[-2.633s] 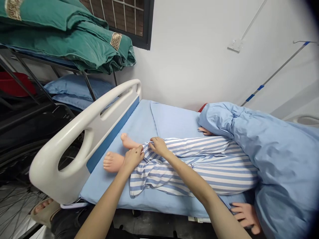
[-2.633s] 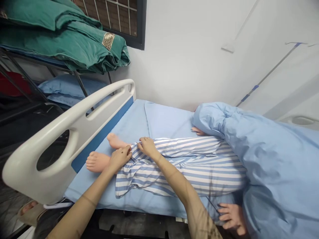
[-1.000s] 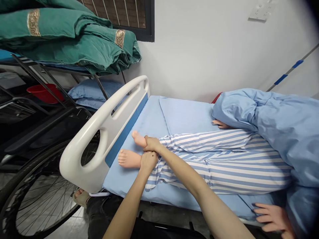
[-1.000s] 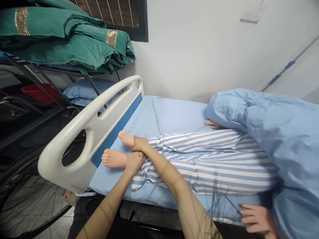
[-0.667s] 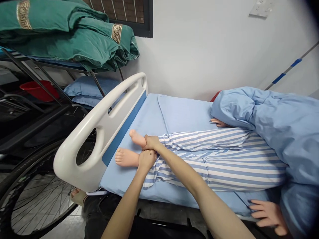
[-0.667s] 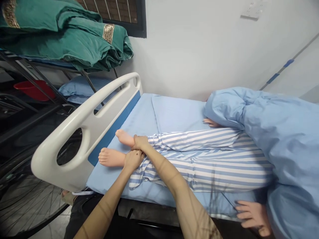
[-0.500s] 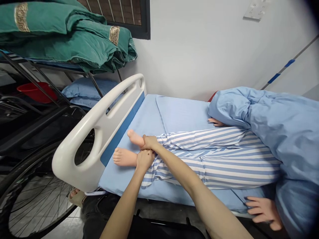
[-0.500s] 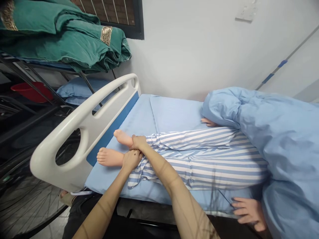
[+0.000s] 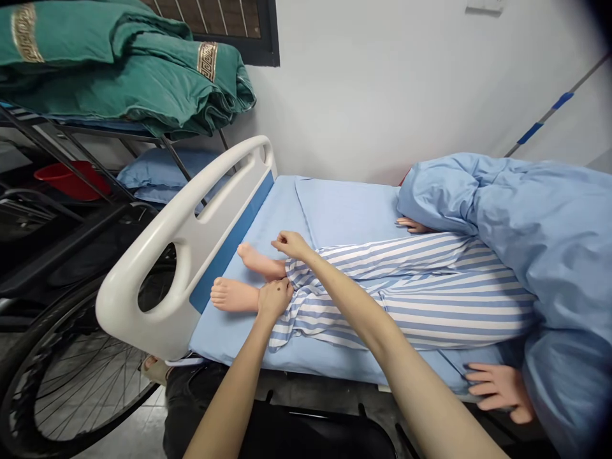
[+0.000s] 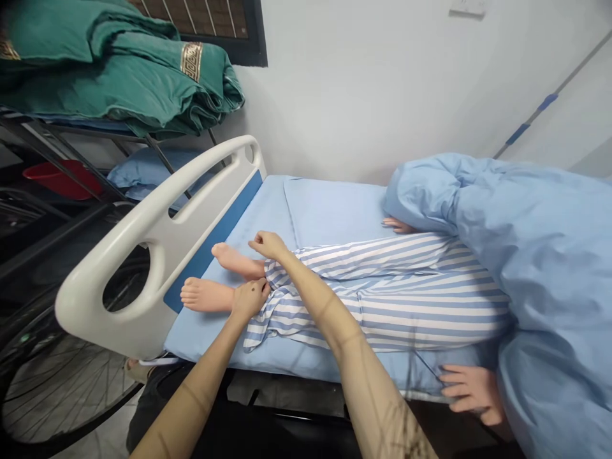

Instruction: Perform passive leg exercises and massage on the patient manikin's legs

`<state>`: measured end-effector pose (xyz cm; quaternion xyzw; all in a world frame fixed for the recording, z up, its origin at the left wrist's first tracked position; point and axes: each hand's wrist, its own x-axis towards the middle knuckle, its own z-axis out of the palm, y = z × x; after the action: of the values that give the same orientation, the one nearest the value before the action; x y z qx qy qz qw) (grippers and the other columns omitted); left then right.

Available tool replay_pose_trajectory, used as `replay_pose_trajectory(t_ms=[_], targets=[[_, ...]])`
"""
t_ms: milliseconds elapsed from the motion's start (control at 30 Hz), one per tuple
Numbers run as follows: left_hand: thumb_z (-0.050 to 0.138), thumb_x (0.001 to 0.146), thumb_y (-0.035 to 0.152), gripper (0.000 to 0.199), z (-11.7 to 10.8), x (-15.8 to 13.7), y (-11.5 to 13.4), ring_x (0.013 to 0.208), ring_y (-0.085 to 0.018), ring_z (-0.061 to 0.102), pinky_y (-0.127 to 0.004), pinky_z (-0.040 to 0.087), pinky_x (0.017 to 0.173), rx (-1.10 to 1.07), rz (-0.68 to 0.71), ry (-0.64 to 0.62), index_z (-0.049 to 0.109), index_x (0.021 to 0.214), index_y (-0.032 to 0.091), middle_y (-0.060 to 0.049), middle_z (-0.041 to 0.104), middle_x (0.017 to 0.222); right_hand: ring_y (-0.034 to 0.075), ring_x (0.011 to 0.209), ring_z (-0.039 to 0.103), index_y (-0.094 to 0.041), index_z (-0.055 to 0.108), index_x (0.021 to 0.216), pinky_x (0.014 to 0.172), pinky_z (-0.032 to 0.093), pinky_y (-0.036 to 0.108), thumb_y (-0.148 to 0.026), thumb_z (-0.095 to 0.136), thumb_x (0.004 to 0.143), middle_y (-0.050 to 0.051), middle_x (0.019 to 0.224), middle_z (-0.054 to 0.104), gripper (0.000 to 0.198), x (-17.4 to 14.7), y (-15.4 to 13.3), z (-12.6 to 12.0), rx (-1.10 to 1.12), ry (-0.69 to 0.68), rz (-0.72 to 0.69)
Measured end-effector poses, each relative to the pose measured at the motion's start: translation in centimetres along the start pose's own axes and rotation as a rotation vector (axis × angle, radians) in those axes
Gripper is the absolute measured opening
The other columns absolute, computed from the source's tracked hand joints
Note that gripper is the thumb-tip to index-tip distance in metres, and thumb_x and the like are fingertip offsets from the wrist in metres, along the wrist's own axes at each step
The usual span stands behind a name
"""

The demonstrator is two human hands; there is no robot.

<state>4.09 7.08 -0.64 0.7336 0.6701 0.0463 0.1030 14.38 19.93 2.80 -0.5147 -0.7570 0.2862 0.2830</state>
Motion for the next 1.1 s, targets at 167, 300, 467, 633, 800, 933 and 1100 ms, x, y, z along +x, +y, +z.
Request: replay_pose_trajectory(t_ms=[167, 300, 467, 633, 800, 933, 1100], targets=[[0.046, 0.088, 0.032, 0.028, -0.1, 1.0, 0.0, 0.077, -0.021, 0.063, -0.029, 0.039, 0.072, -0.117, -0.056, 0.115, 0.066, 0.075, 0.018, -0.009, 0.07, 0.077, 0.011, 0.062, 0.045, -0.02, 0.05, 0.068, 0.06, 0.029, 0.023, -0.032, 0.049, 0.086, -0.004, 0.064, 0.053, 0.021, -1.5, 3.1, 1.0, -0.027, 0.141, 0.112], [0.049, 0.081, 0.03, 0.03, -1.4, 4.0, 0.5, 0.059, -0.013, 0.045, -0.025, 0.033, 0.061, -0.523, -0.228, 0.33, 0.041, 0.054, 0.02, 0.001, 0.047, 0.053, 0.011, 0.058, 0.04, -0.021, 0.046, 0.062, 0.058, 0.027, 0.023, -0.034, 0.046, 0.087, -0.005, 0.059, 0.046, 0.028, -2.2, 4.0, 2.1, 0.021, 0.199, 0.161], [0.051, 0.076, 0.026, 0.031, -2.9, 8.6, 2.5, 0.056, -0.01, 0.033, -0.022, 0.03, 0.055, -0.872, -0.154, 0.459, 0.029, 0.054, 0.021, 0.005, 0.029, 0.052, 0.011, 0.059, 0.04, -0.02, 0.045, 0.058, 0.058, 0.029, 0.022, -0.032, 0.043, 0.088, -0.005, 0.058, 0.047, 0.032, -1.7, 4.3, 1.9, 0.104, 0.208, 0.16], [0.044, 0.086, 0.03, 0.032, -1.5, 10.6, 3.5, 0.059, -0.012, 0.043, -0.024, 0.029, 0.057, -0.716, -0.269, 0.415, 0.048, 0.056, 0.019, 0.001, 0.049, 0.056, 0.011, 0.06, 0.044, -0.02, 0.046, 0.06, 0.057, 0.032, 0.021, -0.037, 0.035, 0.093, -0.004, 0.059, 0.049, 0.039, -1.6, 4.7, 2.3, 0.243, 0.242, 0.15], [0.039, 0.092, 0.038, 0.039, 0.0, 10.5, 3.5, 0.071, -0.02, 0.058, -0.028, 0.032, 0.062, -0.529, -0.329, 0.3, 0.066, 0.071, 0.02, -0.01, 0.069, 0.075, 0.011, 0.057, 0.039, -0.022, 0.037, 0.059, 0.055, 0.032, 0.023, -0.046, 0.028, 0.096, -0.004, 0.055, 0.039, 0.046, -1.7, 4.1, 2.2, 0.258, 0.405, 0.225], [0.043, 0.087, 0.034, 0.034, 0.1, 10.7, 3.6, 0.066, -0.019, 0.055, -0.029, 0.029, 0.061, -0.436, -0.308, 0.259, 0.058, 0.061, 0.021, -0.009, 0.066, 0.069, 0.012, 0.058, 0.039, -0.022, 0.036, 0.06, 0.06, 0.034, 0.023, -0.045, 0.025, 0.098, -0.003, 0.056, 0.041, 0.045, -1.9, 4.1, 1.0, 0.106, 0.475, 0.232], [0.047, 0.078, 0.029, 0.032, -0.3, 11.4, 3.2, 0.055, -0.011, 0.036, -0.026, 0.028, 0.056, -0.828, -0.331, 0.411, 0.033, 0.05, 0.021, 0.002, 0.039, 0.049, 0.014, 0.06, 0.042, -0.023, 0.04, 0.058, 0.061, 0.035, 0.024, -0.041, 0.033, 0.095, -0.002, 0.059, 0.049, 0.041, -1.8, 4.3, 0.6, -0.008, 0.325, 0.323]])
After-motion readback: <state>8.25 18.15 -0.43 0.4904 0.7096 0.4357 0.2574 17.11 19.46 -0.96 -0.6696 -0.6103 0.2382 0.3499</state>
